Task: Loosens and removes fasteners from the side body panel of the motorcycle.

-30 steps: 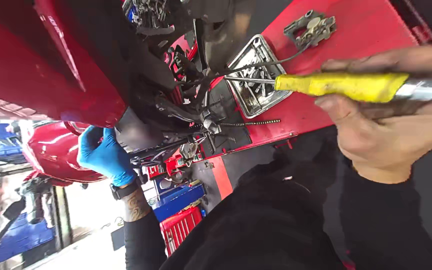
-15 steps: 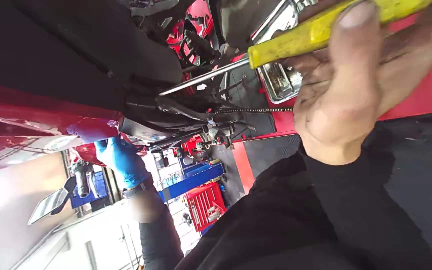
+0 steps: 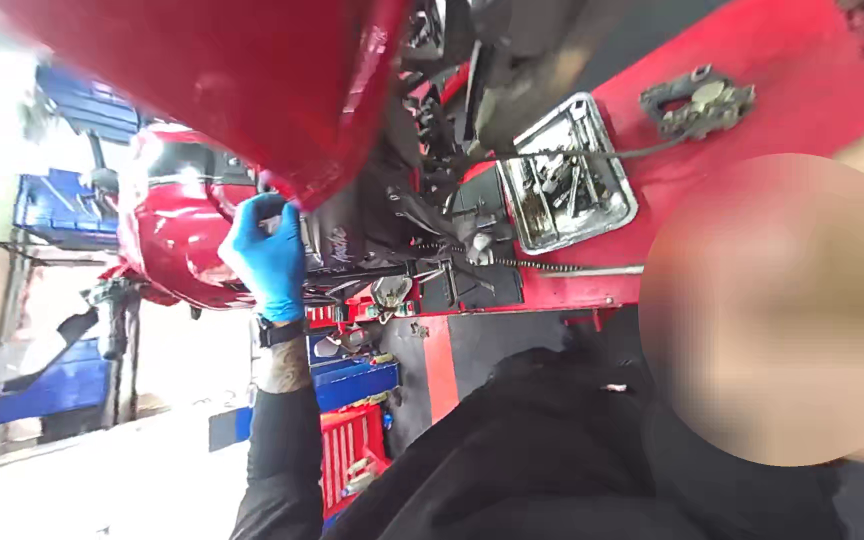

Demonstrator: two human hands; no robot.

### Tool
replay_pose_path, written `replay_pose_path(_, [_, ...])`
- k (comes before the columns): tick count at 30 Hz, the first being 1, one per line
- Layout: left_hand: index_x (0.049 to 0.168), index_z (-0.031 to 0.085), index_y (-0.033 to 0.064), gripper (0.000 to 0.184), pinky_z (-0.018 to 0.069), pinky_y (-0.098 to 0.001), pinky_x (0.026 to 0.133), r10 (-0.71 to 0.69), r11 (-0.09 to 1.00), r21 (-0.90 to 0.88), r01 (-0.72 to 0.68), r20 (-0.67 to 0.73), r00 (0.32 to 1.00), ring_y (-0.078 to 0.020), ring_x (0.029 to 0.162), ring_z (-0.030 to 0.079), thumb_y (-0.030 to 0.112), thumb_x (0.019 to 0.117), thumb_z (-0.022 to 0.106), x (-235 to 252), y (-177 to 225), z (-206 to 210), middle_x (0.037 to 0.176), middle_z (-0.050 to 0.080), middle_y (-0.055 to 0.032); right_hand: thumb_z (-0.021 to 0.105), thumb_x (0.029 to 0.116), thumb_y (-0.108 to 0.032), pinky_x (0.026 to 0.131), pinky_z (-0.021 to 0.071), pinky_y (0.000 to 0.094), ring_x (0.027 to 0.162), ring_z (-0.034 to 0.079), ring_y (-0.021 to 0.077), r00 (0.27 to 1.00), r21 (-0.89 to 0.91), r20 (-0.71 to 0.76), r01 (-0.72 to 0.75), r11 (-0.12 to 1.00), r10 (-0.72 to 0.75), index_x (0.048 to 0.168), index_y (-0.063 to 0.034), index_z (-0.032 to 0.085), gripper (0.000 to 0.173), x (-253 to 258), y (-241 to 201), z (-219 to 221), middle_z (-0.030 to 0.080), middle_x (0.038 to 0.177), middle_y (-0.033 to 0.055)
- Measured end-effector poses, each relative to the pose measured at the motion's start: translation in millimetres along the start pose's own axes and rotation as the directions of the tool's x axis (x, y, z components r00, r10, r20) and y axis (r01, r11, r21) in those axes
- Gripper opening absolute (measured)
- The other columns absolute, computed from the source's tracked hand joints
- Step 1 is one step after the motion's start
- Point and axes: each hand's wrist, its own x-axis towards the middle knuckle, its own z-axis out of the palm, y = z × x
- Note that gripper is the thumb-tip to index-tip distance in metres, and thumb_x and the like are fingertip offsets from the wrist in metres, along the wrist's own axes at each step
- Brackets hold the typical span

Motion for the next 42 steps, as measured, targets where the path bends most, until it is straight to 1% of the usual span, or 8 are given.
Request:
replay_pose_path(3, [0.113, 0.071, 0.0106, 0.024, 0.0596, -0.0335, 0.087, -0.128, 0.966, -0.233, 0.112, -0.056, 0.99, -0.0087, 0.096, 0.071, 0.027, 0.0963, 0.07, -6, -4, 14, 0.108, 0.074, -0.0016, 0.069, 0.0928, -0.024, 0.047, 0.0548, 0.0293, 0.056, 0.061, 0.0117, 0.977, -0.123, 0.208, 0.075, 0.989, -0.048, 0.105, -0.0125, 0.06, 0.019, -28, -24, 28, 0.066, 0.078, -0.0032])
replay_pose_path(8, [0.111, 0.069, 0.0088, 0.024, 0.0612, -0.0342, 0.082, -0.369, 0.73, -0.637, 0.248, -0.062, 0.927, -0.0099, 0.086, 0.072, 0.027, 0.0962, 0.071, -15, 5, 36, 0.097, 0.075, -0.0017, 0.065, 0.0964, -0.011, 0.057, 0.0558, 0.0184, 0.068, 0.064, 0.0014, 0.849, -0.255, 0.524, 0.241, 0.937, -0.076, 0.1, -0.0018, 0.066, 0.01, -68, -21, 74, 0.07, 0.086, -0.0002])
replay_pose_path(13, [0.095, 0.075, 0.0122, 0.026, 0.0569, -0.0397, 0.076, -0.558, 0.537, -0.724, 0.434, 0.081, 0.826, -0.011, 0.078, 0.069, 0.035, 0.0994, 0.062, -11, 10, 36, 0.083, 0.073, 0.0004, 0.069, 0.0943, -0.018, 0.066, 0.0571, 0.0213, 0.074, 0.065, 0.0023, 0.751, -0.558, 0.656, 0.413, 0.72, 0.078, 0.105, -0.0064, 0.071, 0.016, -93, -4, 133, 0.071, 0.089, 0.0004])
replay_pose_path(18, [0.096, 0.075, 0.0129, 0.037, 0.057, -0.0439, 0.075, -0.471, 0.514, -0.74, 0.435, 0.181, 0.863, -0.0143, 0.076, 0.069, 0.037, 0.1062, 0.049, -14, -19, 35, 0.08, 0.072, -0.0008, 0.07, 0.0926, -0.017, 0.067, 0.0577, 0.0266, 0.079, 0.066, 0.0071, 0.711, -0.615, 0.703, 0.623, 0.484, -0.022, 0.11, -0.0097, 0.072, 0.019, -113, 26, 198, 0.069, 0.096, 0.0018])
replay_pose_path(26, [0.12, 0.074, 0.0214, 0.028, 0.0597, -0.0378, 0.071, -0.366, 0.534, -0.811, 0.238, 0.032, 0.93, -0.0102, 0.076, 0.071, 0.034, 0.1052, 0.053, -31, -92, 36, 0.088, 0.075, 0.0026, 0.063, 0.097, -0.02, 0.057, 0.0553, 0.0508, 0.079, 0.069, 0.0352, 0.648, -0.628, 0.761, 0.741, -0.239, 0.01, 0.116, -0.0058, 0.07, 0.025, -120, 87, 294, 0.066, 0.114, 0.0195])
replay_pose_path(30, [0.14, 0.065, 0.0232, 0.038, 0.0564, -0.0554, 0.079, -0.066, 0.694, -0.709, 0.124, 0.109, 0.992, -0.0305, 0.089, 0.073, 0.03, 0.1036, 0.056, -27, -132, 9, 0.103, 0.076, -0.0111, 0.062, 0.096, -0.02, 0.055, 0.0533, 0.0516, 0.074, 0.069, 0.0373, 0.624, -0.554, 0.781, 0.684, -0.475, -0.014, 0.108, -0.003, 0.07, 0.022, -120, 101, 306, 0.067, 0.106, 0.021])
replay_pose_path(36, [0.129, 0.069, 0.0164, 0.035, 0.0533, -0.0636, 0.088, 0.407, 0.722, -0.669, -0.18, 0.199, 0.892, -0.0381, 0.112, 0.068, 0.024, 0.0972, 0.058, 30, -121, 18, 0.116, 0.072, -0.0155, 0.061, 0.0948, -0.025, 0.071, 0.0538, 0.0626, 0.095, 0.069, 0.0469, 0.704, -0.505, 0.668, 0.668, -0.546, 0.244, 0.106, 0.0027, 0.066, 0.03, -116, 83, 339, 0.066, 0.108, 0.0266])
replay_pose_path(42, [0.111, 0.072, 0.0118, 0.026, 0.0542, -0.0623, 0.086, 0.479, 0.653, -0.743, -0.15, 0.252, 0.841, -0.0346, 0.114, 0.066, 0.025, 0.0926, 0.06, 47, -114, 15, 0.118, 0.07, -0.0139, 0.07, 0.0846, -0.033, 0.074, 0.0535, 0.0636, 0.098, 0.069, 0.0425, 0.739, -0.549, 0.636, 0.636, -0.542, 0.223, 0.099, 0.0002, 0.067, 0.037, -106, 83, 347, 0.069, 0.102, 0.0227])
